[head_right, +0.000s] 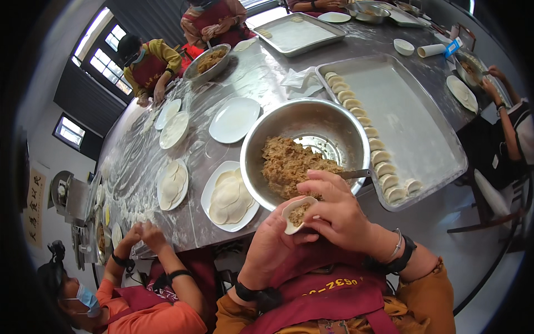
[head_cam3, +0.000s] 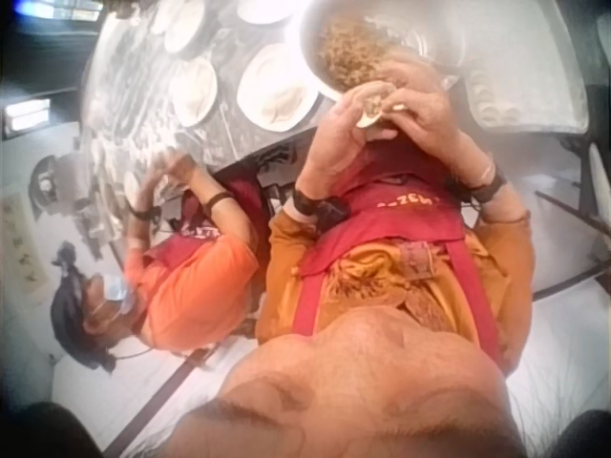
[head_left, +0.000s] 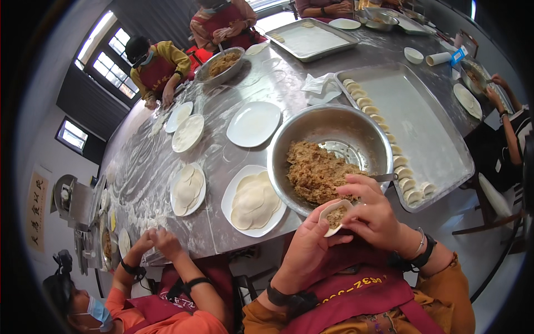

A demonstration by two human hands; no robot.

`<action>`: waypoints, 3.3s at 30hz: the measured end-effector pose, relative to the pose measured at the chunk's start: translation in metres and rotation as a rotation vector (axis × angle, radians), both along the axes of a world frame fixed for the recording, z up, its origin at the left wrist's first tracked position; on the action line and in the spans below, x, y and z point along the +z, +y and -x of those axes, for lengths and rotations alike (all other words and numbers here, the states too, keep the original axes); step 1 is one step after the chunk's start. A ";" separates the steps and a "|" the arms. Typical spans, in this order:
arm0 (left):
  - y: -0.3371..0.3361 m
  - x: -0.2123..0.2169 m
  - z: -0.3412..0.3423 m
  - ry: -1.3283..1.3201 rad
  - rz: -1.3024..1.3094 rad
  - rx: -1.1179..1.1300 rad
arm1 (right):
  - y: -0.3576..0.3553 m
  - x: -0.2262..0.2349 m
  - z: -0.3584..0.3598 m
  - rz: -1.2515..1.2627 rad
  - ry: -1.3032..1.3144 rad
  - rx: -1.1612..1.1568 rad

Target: Manually filling and sealing dumpling wrappers around a large table in a production environment.

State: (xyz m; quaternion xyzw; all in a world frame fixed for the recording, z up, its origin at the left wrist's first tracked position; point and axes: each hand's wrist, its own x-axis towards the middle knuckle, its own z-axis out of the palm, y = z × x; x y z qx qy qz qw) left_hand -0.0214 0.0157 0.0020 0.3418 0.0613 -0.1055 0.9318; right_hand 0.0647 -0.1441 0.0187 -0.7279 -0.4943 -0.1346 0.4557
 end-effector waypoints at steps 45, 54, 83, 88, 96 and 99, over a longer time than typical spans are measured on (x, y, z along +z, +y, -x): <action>-0.035 -0.007 -0.002 -0.192 -0.344 0.386 | -0.007 -0.029 0.030 -0.365 0.555 -0.244; -0.037 -0.006 -0.002 -0.123 -0.299 0.318 | -0.014 -0.033 0.019 -0.314 0.063 -0.244; -0.033 0.001 -0.005 -0.077 -0.335 0.209 | -0.017 -0.028 0.024 -0.308 0.442 -0.178; -0.030 0.001 -0.002 -0.108 -0.512 0.087 | -0.019 -0.030 0.022 -0.291 0.387 -0.141; -0.032 0.002 -0.003 -0.145 -0.499 0.162 | -0.016 -0.027 0.020 -0.270 0.462 -0.145; -0.033 -0.002 -0.004 -0.119 -0.444 0.219 | -0.015 -0.032 0.022 -0.305 0.445 -0.135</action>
